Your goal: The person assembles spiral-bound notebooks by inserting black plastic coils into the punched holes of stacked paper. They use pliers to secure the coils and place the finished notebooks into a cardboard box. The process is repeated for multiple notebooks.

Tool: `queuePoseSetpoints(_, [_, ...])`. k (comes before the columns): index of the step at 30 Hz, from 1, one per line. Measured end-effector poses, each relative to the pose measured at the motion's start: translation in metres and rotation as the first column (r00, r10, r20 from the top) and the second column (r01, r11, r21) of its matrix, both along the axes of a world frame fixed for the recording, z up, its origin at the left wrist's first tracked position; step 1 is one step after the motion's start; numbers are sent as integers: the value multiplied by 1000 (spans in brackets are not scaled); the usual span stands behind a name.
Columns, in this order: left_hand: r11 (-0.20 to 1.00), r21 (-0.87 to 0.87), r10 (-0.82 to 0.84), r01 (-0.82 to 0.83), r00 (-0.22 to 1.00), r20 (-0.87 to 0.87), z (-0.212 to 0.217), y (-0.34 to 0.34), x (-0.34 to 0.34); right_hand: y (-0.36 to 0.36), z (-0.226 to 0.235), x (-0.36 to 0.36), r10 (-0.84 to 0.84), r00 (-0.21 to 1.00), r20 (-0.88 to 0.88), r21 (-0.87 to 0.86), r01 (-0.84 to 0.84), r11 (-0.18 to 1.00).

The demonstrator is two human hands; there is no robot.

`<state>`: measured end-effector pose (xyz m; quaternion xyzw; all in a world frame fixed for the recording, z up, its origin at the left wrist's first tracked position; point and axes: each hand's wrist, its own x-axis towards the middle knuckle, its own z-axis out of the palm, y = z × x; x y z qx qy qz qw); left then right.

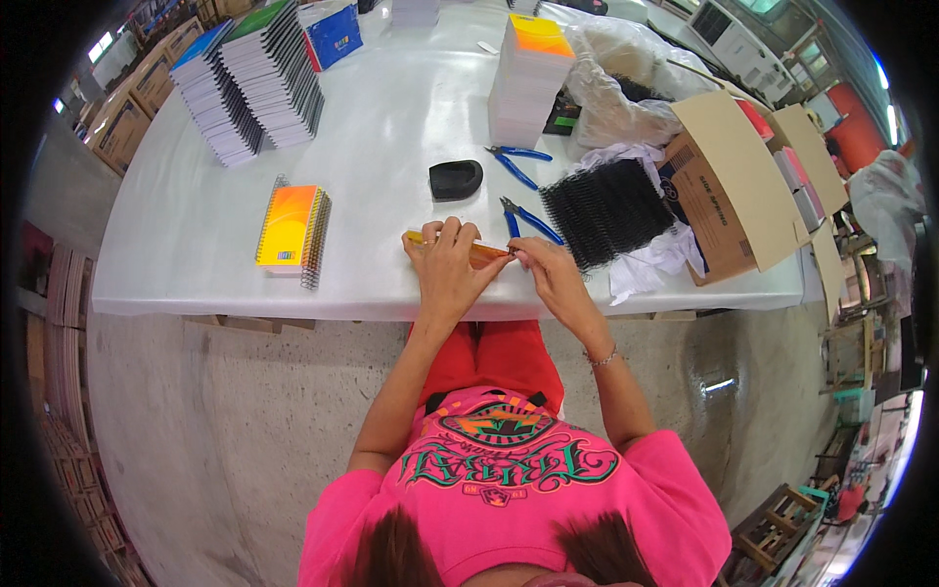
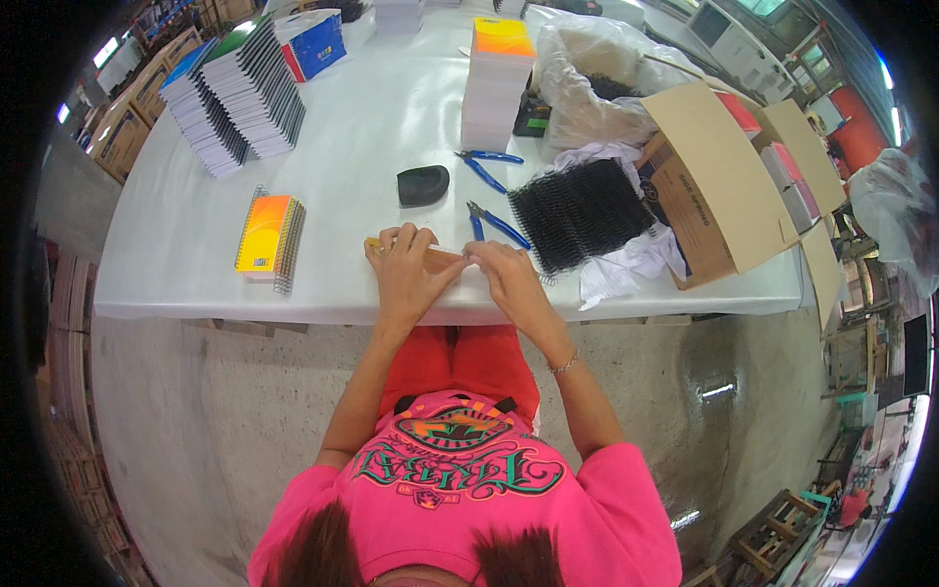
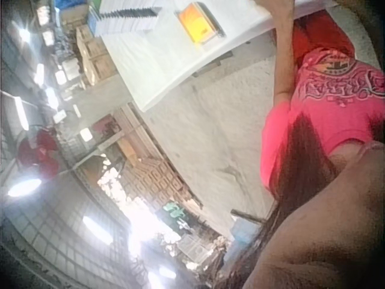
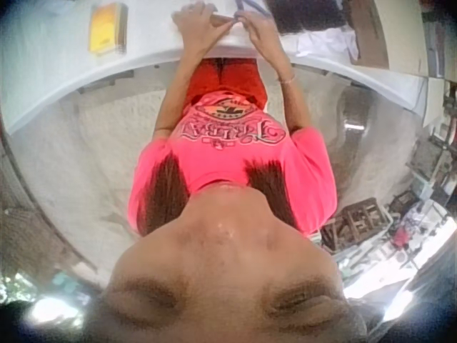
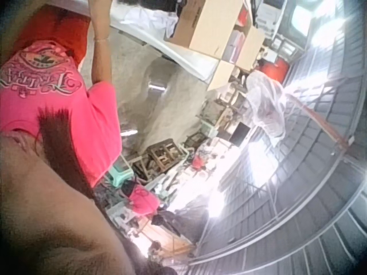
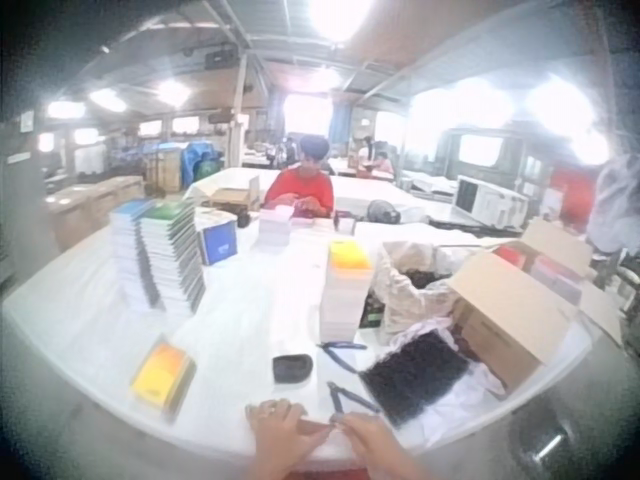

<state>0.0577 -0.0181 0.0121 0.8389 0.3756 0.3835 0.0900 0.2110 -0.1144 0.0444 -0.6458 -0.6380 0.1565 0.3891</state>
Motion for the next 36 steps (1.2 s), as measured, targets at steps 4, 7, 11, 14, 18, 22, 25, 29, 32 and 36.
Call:
queuePoseSetpoints(4, [1000, 10, -8, 8, 1000, -12, 1, 2, -3, -1, 4, -6, -34, 999, 20, -4, 34, 999])
queuePoseSetpoints(7, [999, -38, -21, 18, 998, -65, 3, 1, -4, 2, 0, -2, -50, 980, 195, 109, 30, 994])
queuePoseSetpoints(11, [1000, -13, -11, 10, 998, -62, 1, 2, -4, 5, 2, -6, -66, 966, 250, 110, 40, 993])
queuePoseSetpoints(14, [999, -31, -29, 26, 995, -91, 3, 1, -7, 9, 5, -9, -85, 964, 254, 129, 53, 990])
queuePoseSetpoints(18, [998, -52, -39, 32, 991, -130, 3, 2, -9, 11, 0, -7, -62, 958, 280, 120, 29, 992])
queuePoseSetpoints(22, [992, -95, -81, 76, 996, -41, -1, 10, -17, 15, 4, -13, -102, 964, 247, 148, 67, 987])
queuePoseSetpoints(25, [978, -168, -93, 122, 980, 173, -2, 14, -22, 16, -1, -9, -87, 967, 239, 111, 62, 992])
queuePoseSetpoints(29, [988, -148, 12, 41, 941, 339, -9, 17, -24, 19, -4, -12, -99, 966, 240, 135, 68, 988])
queuePoseSetpoints(32, [978, -179, -29, 108, 917, 398, -21, 23, -23, 21, -2, -16, -110, 952, 285, 149, 69, 986])
queuePoseSetpoints(36, [982, -145, -67, 121, 942, 330, -20, 26, -25, 22, -7, -16, -60, 943, 328, 91, 31, 995])
